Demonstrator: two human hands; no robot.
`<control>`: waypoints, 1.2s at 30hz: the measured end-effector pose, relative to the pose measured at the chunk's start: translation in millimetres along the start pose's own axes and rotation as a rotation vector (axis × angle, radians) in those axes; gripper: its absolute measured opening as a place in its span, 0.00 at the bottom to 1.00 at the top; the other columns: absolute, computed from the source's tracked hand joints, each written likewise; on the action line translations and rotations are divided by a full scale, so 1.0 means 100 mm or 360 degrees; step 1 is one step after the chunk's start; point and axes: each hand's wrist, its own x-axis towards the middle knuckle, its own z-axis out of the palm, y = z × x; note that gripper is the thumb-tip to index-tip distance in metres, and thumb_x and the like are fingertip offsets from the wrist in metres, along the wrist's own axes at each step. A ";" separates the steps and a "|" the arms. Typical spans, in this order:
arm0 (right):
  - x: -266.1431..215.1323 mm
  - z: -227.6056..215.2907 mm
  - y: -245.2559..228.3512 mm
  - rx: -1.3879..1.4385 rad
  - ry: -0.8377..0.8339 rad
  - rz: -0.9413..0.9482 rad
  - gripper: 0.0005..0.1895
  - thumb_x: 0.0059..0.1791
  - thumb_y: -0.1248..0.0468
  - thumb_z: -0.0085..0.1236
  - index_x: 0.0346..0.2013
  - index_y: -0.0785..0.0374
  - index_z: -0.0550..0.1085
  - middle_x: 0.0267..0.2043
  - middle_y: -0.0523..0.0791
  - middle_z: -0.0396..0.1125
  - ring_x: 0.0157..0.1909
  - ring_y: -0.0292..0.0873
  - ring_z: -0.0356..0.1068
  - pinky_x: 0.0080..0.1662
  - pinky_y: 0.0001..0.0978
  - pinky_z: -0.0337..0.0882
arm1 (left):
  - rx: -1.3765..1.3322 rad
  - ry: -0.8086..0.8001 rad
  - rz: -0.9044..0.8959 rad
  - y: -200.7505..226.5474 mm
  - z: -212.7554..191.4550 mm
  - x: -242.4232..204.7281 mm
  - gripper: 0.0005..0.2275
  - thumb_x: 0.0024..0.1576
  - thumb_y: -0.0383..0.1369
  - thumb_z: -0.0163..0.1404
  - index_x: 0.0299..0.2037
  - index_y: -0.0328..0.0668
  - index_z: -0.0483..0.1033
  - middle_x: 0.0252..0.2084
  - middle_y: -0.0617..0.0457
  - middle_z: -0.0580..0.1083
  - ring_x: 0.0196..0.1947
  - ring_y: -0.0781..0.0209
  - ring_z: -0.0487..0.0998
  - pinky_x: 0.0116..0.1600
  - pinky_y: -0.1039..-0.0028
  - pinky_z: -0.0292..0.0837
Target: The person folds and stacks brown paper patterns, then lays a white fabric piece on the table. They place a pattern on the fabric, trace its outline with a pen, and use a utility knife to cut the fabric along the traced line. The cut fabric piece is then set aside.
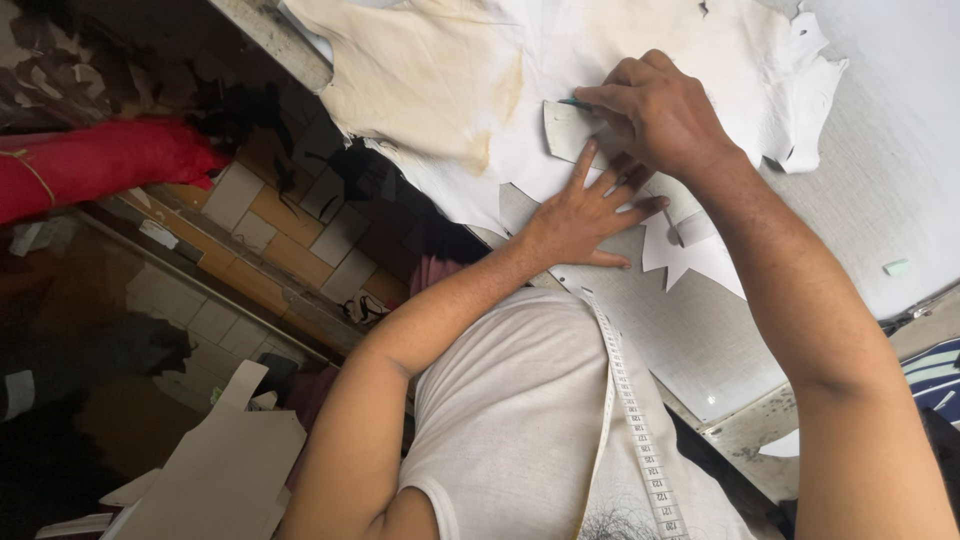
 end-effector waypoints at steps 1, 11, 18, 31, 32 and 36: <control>-0.01 -0.01 0.00 0.0106 0.0022 0.0002 0.21 0.50 0.67 0.67 0.58 0.52 0.79 0.50 0.42 0.72 0.50 0.42 0.68 0.48 0.34 0.76 | 0.0018 -0.0009 0.0001 0.01 0.00 0.00 0.45 0.50 0.76 0.41 0.76 0.66 0.54 0.76 0.40 0.56 0.77 0.36 0.50 0.73 0.26 0.32; -0.11 0.02 -0.04 0.0035 0.0129 -0.0083 0.22 0.50 0.68 0.69 0.59 0.53 0.79 0.52 0.41 0.74 0.50 0.42 0.72 0.45 0.31 0.76 | 0.0057 -0.0045 0.0016 0.02 0.05 0.00 0.45 0.50 0.77 0.40 0.75 0.66 0.56 0.75 0.42 0.58 0.75 0.34 0.53 0.73 0.26 0.32; -0.02 0.06 -0.05 -0.0061 0.0132 -0.0135 0.20 0.49 0.65 0.71 0.56 0.50 0.81 0.48 0.38 0.75 0.46 0.38 0.70 0.41 0.28 0.76 | 0.0028 -0.0054 0.0025 0.00 -0.01 0.00 0.46 0.49 0.77 0.41 0.74 0.64 0.56 0.74 0.39 0.58 0.73 0.35 0.55 0.72 0.26 0.35; -0.08 0.12 -0.03 -0.0187 0.0121 -0.0128 0.23 0.48 0.66 0.72 0.58 0.47 0.82 0.43 0.37 0.73 0.40 0.37 0.65 0.37 0.26 0.73 | 0.0044 -0.0048 0.0015 0.01 0.01 0.00 0.46 0.50 0.76 0.43 0.75 0.64 0.55 0.73 0.41 0.60 0.73 0.36 0.56 0.72 0.26 0.38; -0.10 0.13 -0.02 -0.0196 0.0125 -0.0116 0.23 0.48 0.66 0.72 0.58 0.47 0.82 0.43 0.37 0.73 0.39 0.38 0.64 0.36 0.26 0.72 | 0.0039 -0.0056 0.0016 0.01 0.01 0.00 0.45 0.50 0.76 0.43 0.75 0.64 0.55 0.73 0.41 0.60 0.73 0.36 0.56 0.72 0.26 0.38; -0.25 0.11 0.04 -0.0233 0.0115 -0.0042 0.25 0.45 0.68 0.71 0.57 0.48 0.82 0.43 0.37 0.73 0.40 0.38 0.64 0.35 0.26 0.72 | 0.0035 -0.0079 0.0014 0.00 0.01 0.02 0.45 0.50 0.77 0.42 0.75 0.67 0.57 0.74 0.41 0.60 0.75 0.35 0.53 0.72 0.26 0.35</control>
